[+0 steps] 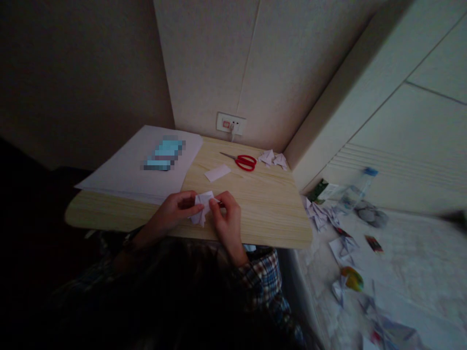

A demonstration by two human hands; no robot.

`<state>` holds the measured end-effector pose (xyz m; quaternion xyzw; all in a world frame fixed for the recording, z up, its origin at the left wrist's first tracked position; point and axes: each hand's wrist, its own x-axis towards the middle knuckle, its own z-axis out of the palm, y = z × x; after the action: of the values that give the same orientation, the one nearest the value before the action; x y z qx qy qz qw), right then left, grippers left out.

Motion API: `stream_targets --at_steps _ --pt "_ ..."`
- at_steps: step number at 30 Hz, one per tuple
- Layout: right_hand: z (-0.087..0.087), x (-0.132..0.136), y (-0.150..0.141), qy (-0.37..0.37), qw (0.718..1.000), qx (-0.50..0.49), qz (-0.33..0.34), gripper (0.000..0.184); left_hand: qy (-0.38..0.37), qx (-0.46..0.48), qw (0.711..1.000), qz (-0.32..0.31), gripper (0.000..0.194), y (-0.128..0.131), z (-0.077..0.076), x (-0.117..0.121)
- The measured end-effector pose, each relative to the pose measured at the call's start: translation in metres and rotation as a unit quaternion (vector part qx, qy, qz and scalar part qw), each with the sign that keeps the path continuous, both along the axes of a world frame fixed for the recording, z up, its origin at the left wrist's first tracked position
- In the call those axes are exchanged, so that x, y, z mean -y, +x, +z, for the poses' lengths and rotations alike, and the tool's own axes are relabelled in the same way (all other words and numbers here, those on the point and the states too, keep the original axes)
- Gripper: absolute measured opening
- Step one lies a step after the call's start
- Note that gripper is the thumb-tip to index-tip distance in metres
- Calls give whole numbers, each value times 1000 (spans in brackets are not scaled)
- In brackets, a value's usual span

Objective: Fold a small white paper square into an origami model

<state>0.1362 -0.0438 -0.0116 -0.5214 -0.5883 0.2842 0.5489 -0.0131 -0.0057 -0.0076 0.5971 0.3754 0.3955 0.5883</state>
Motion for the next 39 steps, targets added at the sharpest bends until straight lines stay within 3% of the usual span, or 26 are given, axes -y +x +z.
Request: stream_targets --at_steps 5,12,17,22,33,36,39 --pt "1 1 1 -6 1000 -24 7 27 -6 9 1000 1 23 0 3 1" --pt "-3 -4 -1 -57 997 -41 37 15 4 14 1000 14 29 1 3 -2" --pt "-3 -5 -1 -49 997 -27 53 12 12 28 999 40 22 1 1 -3" --pt "-5 -7 -1 -51 997 20 62 11 72 -20 995 72 15 -1 2 -1" --pt "-5 -6 0 -16 996 36 77 10 75 -22 989 124 22 -2 5 -1" --pt "-6 -6 -2 -10 997 20 73 6 79 -21 987 142 22 -2 5 -1" --pt "-5 -5 -3 11 999 -27 35 17 91 -23 984 149 20 -2 6 -1"
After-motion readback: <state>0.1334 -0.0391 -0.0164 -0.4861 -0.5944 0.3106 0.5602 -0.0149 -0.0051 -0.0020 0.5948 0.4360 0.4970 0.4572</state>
